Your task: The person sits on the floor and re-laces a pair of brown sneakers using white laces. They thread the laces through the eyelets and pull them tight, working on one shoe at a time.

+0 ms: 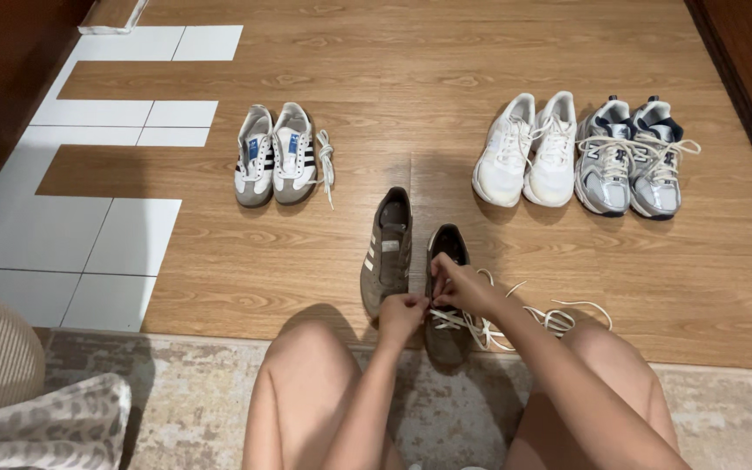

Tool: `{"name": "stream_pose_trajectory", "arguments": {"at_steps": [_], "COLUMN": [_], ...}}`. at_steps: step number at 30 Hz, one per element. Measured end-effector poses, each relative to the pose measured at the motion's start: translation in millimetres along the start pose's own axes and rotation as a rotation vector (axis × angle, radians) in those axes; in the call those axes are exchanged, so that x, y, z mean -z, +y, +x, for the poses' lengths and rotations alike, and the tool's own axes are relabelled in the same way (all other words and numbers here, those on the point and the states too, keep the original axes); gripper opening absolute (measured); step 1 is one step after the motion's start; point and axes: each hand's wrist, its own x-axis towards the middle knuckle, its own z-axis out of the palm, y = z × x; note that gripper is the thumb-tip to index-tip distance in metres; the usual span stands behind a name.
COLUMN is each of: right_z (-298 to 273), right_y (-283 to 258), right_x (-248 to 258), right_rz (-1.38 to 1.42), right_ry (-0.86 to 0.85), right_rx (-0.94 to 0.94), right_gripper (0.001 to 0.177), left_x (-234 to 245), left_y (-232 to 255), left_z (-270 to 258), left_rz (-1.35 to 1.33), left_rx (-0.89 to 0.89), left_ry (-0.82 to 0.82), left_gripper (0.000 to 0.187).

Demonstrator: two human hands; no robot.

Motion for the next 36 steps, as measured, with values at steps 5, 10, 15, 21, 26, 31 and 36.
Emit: {"name": "stream_pose_trajectory", "arguments": {"at_steps": [5,10,15,21,26,31,36], "right_z": [6,13,15,-5,-35,-46,-43], "right_y": [8,20,19,-14,-39,-40,-26], "right_x": [5,4,2,12,30,33,26], "right_rz": [0.058,0.046,-0.015,-0.141,-0.418,-0.429,-0.480], "right_ry": [-0.031,-0.066,-0.075,-0.043,0.015,0.047,0.038], "right_rx": [-0.105,-0.060,-0.055,-0.086,-0.090,-0.005,-0.041], "right_gripper": [0.050,0.051,0.049,0.059,0.058,0.055,0.055], "left_x": [-16,-24,-27,-26,14,79,146], "left_y": [-46,-71,-67,-45,8,54,75], "left_z": [14,21,18,8,-9,-28,-32], "left_rz": [-0.462,-0.606,-0.591,-0.343,0.249,0.362,0.287], "left_rx": [0.322,0.422,0.372,0.232,-0.030,-0.233,-0.175], "left_ry": [-0.101,-0.179,-0.238,-0.113,0.079,0.111,0.164], "left_gripper": [0.027,0.030,0.030,0.026,0.016,0.010,0.014]}}
